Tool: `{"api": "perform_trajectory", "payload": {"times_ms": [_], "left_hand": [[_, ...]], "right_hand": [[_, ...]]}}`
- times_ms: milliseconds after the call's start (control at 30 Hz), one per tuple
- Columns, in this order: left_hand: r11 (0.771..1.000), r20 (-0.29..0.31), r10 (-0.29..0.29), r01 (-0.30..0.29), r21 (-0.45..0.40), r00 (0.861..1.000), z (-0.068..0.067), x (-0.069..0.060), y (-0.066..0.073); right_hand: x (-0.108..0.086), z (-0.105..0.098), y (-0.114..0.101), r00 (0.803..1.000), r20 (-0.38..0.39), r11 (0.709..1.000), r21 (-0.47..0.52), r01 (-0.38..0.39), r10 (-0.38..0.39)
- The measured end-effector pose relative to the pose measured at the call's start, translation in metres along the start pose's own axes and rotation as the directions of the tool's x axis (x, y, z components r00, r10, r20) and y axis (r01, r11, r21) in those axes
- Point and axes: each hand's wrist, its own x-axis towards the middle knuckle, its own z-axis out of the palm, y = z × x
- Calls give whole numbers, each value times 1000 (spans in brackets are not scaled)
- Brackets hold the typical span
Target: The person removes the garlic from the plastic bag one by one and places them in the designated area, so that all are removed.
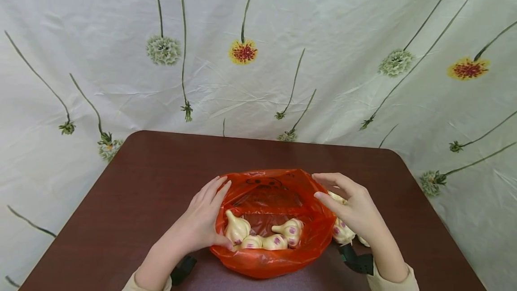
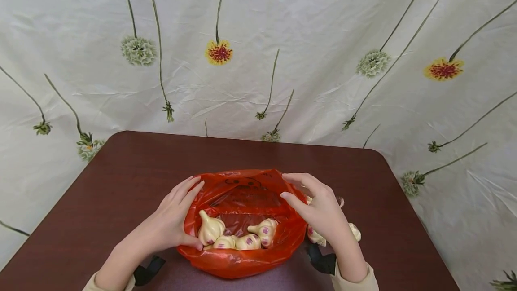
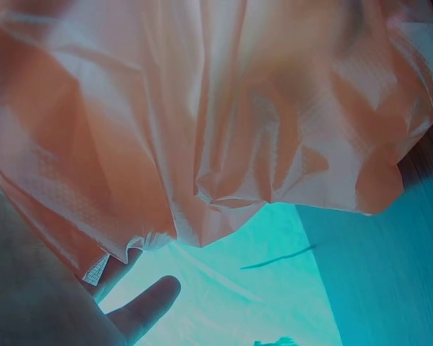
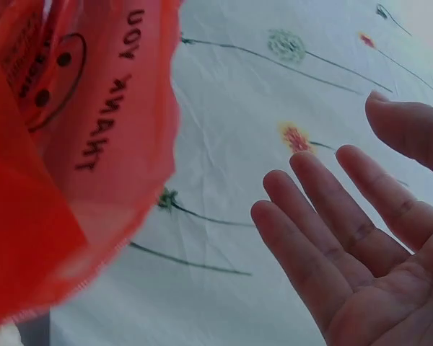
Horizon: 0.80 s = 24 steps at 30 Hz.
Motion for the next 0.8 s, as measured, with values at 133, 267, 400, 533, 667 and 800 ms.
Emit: {"api": "perform_trajectory", "payload": {"times_ms": [133,267,400,533,667,800], "left_hand": [[1000,0,-1,1,1,1000,0,0,0],[1000,-4,1,-1,6,1000,0,0,0],[1000,-8,1,-1,6,1000,1,0,0],[1000,-12,-3,3,2,1000,1,0,0],[1000,-16,-1,1,9,1000,1,0,-1],[1000,-13,-1,1,12,1000,2,0,-1]], "right_hand": [[2,17,4,998,59,1000,17,-21,20],[3,34,13,984,150,993,45,-108,100],[5,47,22,969,212,990,39,-137,126],[6,57,28,955,259,988,15,-154,145],[3,64,31,937,303,984,-13,-179,175],[-1,70,35,934,319,986,-86,-143,163]]}}
